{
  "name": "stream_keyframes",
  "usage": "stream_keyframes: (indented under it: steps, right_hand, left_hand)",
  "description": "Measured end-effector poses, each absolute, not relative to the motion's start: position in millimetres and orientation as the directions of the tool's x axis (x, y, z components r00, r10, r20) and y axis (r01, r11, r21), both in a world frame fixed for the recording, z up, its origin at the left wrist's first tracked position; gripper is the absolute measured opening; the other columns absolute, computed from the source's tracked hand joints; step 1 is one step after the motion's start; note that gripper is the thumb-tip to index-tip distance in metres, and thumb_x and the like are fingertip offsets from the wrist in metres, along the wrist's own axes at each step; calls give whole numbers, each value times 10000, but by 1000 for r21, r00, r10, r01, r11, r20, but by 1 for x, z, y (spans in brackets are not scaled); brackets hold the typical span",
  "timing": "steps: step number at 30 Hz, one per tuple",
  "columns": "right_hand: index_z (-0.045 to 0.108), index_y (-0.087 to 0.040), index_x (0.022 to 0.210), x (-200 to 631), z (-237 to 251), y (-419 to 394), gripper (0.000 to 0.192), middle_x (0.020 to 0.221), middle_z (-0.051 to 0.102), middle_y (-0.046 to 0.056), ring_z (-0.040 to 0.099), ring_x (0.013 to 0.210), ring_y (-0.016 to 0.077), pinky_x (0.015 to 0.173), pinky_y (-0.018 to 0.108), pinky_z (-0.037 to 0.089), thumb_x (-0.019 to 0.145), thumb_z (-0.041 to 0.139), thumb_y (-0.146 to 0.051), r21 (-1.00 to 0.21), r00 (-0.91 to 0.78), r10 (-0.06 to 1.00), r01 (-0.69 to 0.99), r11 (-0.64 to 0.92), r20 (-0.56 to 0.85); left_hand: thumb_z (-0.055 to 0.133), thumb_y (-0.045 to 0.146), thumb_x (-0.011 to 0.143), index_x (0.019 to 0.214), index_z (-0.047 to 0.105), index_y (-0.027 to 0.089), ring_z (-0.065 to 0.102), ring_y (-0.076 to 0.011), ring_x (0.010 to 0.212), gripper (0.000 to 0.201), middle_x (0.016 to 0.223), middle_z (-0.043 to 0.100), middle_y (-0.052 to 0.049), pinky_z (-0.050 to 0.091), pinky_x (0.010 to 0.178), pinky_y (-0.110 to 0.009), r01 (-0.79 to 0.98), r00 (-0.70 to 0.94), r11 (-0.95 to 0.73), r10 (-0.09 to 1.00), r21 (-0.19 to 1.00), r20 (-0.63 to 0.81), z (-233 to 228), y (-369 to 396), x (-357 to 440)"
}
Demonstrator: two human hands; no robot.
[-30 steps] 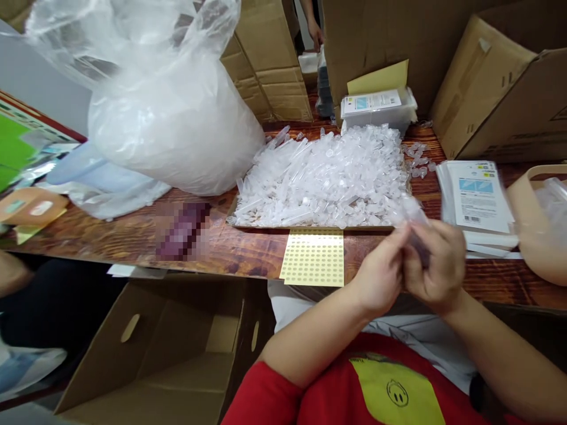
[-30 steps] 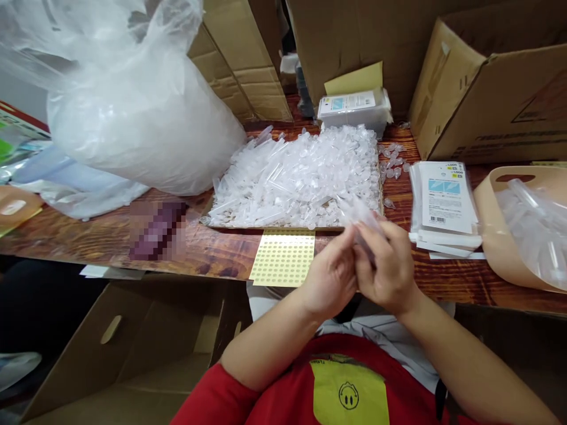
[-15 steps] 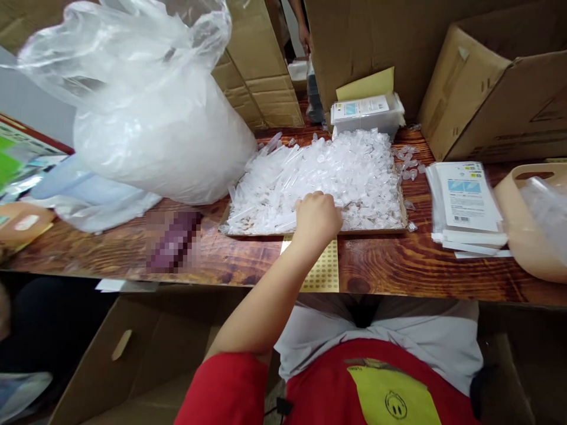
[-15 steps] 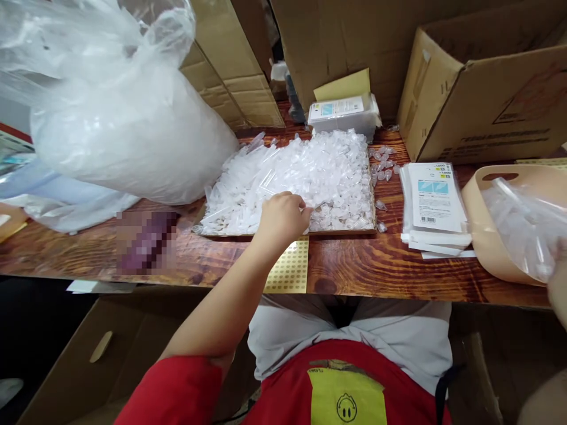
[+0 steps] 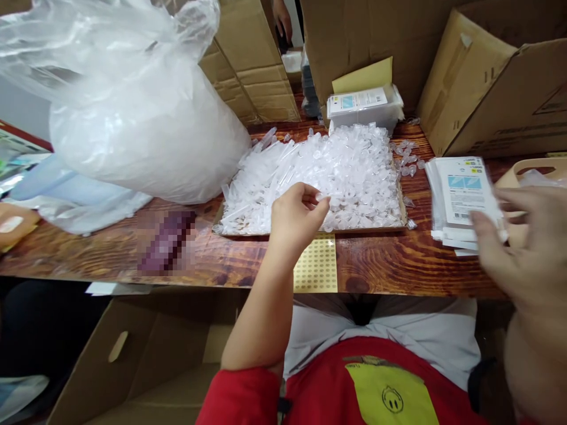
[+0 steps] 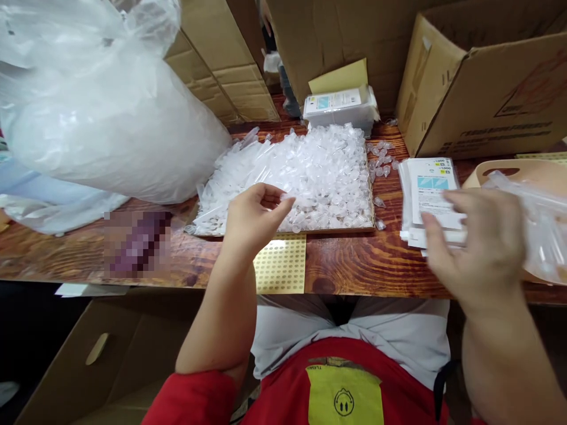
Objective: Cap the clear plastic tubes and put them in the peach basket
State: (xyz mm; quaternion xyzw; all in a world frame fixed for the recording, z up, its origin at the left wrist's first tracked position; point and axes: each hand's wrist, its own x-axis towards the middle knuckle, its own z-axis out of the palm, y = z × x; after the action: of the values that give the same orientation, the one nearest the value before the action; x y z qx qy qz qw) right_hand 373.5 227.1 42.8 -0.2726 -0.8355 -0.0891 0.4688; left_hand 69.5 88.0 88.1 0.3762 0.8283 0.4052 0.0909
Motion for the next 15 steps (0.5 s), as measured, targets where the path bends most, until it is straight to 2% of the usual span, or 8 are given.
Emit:
stream_keyframes:
  steps: [2,5,8,10,12,14,15]
  right_hand:
    - [630,-236,1305,336,56,214,403,1092,673,131,672,1032,319,895,480,584,927,768,-228,-87,-516,286,375,923,808]
    - [588,-190,1350,294,63,197,400,1195,653,173,671,1077,308,920,466,599,969,710,-185,-117,-650,211,186,976,730]
    - [562,-176,1411,274,60,183,384,1214,684,164,677,1062,302,912,480,594,1029,602,-161,-134,-737,139,66,989,662]
    - [503,-177,1504,276,58,177,461,1178,714,135,688,1026,267,899,444,593,1050,516,-100,-179,-771,85,-38,983,631]
    - [389,-188,1628,294,55,176,590,1199,731,123,702,1014,243,889,406,595,1055,479,-74,-178,-783,48,-80,981,620]
    - [319,-212,1692,328,51,185,681,1250,741,126,716,972,252,850,405,596,1054,539,-128,-92,-768,83,30,995,635]
    - [353,-247,1688,350,49,193,706,1228,759,110,716,897,252,803,405,591,1036,615,-178,-44,-748,140,146,988,648]
  left_hand:
    - [779,311,819,825,702,195,634,-153,720,139,790,717,-21,516,721,-289,465,-728,263,657,845,196,86,76,73]
    - [829,361,814,868,745,197,639,-144,742,191,840,737,-36,511,703,-269,356,-731,52,638,933,243,79,58,88]
    - [868,365,803,915,768,203,655,-149,767,221,853,743,-43,532,734,-273,188,-670,-78,719,979,186,67,41,110]
    - [868,374,811,934,771,197,669,-154,749,236,834,746,-46,544,721,-281,89,-584,-102,801,991,135,60,31,119]
    - [829,387,858,969,777,200,696,-170,777,224,869,766,-61,556,734,-296,129,-499,-92,855,987,145,55,23,119]
    - [781,385,907,1024,775,219,714,-188,840,203,950,783,-74,563,794,-327,339,-478,-71,846,938,237,54,16,106]
    - [758,377,925,1047,767,229,715,-196,865,191,980,783,-75,562,828,-345,474,-491,-43,816,880,304,55,13,96]
